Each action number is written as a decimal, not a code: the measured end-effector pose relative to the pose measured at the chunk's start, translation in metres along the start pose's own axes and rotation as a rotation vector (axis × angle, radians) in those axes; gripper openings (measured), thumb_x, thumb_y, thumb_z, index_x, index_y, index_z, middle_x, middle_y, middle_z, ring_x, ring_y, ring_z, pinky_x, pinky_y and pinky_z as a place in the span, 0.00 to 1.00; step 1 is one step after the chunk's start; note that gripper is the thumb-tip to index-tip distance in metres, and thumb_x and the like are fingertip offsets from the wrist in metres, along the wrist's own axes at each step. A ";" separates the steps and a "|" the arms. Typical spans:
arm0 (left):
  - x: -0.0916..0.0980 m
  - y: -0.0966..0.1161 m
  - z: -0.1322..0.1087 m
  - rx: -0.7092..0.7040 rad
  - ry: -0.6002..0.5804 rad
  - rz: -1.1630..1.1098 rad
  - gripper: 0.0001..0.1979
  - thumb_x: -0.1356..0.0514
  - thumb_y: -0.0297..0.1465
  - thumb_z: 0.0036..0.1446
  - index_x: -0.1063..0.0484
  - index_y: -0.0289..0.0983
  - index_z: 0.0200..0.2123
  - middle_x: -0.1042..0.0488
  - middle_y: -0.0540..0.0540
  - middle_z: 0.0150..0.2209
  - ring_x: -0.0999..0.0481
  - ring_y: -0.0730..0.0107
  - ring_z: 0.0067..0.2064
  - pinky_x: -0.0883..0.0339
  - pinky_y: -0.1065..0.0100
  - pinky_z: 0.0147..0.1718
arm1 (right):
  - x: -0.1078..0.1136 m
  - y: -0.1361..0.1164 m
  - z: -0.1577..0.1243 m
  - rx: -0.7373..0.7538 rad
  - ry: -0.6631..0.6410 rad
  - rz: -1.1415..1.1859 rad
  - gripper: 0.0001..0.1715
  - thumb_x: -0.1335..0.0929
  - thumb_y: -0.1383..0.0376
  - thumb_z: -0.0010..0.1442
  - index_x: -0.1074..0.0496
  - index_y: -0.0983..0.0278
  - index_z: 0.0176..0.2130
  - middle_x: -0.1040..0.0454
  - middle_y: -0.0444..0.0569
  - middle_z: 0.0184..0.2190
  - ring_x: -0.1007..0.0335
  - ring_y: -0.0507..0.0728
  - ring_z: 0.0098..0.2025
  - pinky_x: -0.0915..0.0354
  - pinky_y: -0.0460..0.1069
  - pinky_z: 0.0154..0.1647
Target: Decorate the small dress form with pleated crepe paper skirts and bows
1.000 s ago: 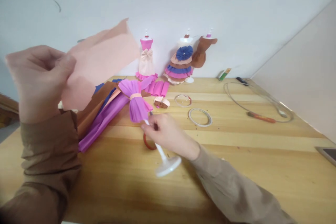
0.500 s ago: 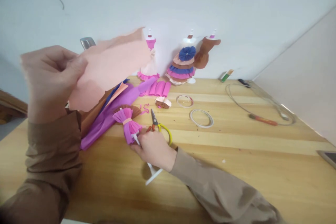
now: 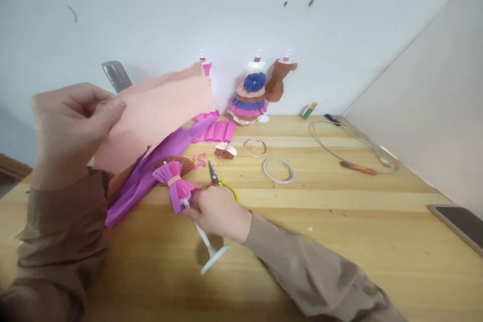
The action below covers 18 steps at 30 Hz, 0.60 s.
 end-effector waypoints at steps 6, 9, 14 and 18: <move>-0.018 0.009 -0.003 -0.084 -0.204 0.020 0.09 0.40 0.33 0.52 0.28 0.36 0.23 0.41 0.55 0.17 0.44 0.78 0.22 0.47 0.71 0.23 | 0.065 0.065 -0.006 -0.234 0.266 0.030 0.23 0.38 0.56 0.65 0.33 0.64 0.22 0.31 0.47 0.20 0.40 0.51 0.23 0.53 0.49 0.26; -0.014 0.008 -0.001 -0.080 -0.173 0.057 0.09 0.40 0.33 0.52 0.28 0.36 0.22 0.41 0.55 0.17 0.43 0.78 0.22 0.48 0.71 0.23 | 0.089 0.103 -0.014 -0.325 0.364 0.050 0.26 0.37 0.54 0.63 0.40 0.62 0.19 0.36 0.45 0.17 0.44 0.52 0.22 0.54 0.49 0.26; -0.004 0.002 0.001 -0.022 -0.095 0.103 0.09 0.40 0.35 0.51 0.28 0.37 0.22 0.38 0.54 0.17 0.41 0.76 0.22 0.47 0.71 0.22 | 0.111 0.187 -0.021 -0.486 0.590 0.478 0.21 0.33 0.56 0.58 0.36 0.63 0.19 0.36 0.44 0.16 0.42 0.51 0.22 0.47 0.48 0.25; -0.003 0.003 0.001 -0.012 -0.076 0.103 0.09 0.39 0.34 0.50 0.27 0.37 0.22 0.38 0.55 0.16 0.41 0.77 0.21 0.47 0.72 0.22 | 0.126 0.266 -0.010 -0.627 0.859 0.654 0.15 0.33 0.59 0.57 0.37 0.63 0.24 0.29 0.48 0.23 0.36 0.51 0.24 0.40 0.46 0.26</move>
Point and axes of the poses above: each hand's wrist, its own z-axis towards the middle knuckle, its own x-axis out of the back of the hand, y = z × x, the point moved 8 cm from there along z, towards the middle knuckle
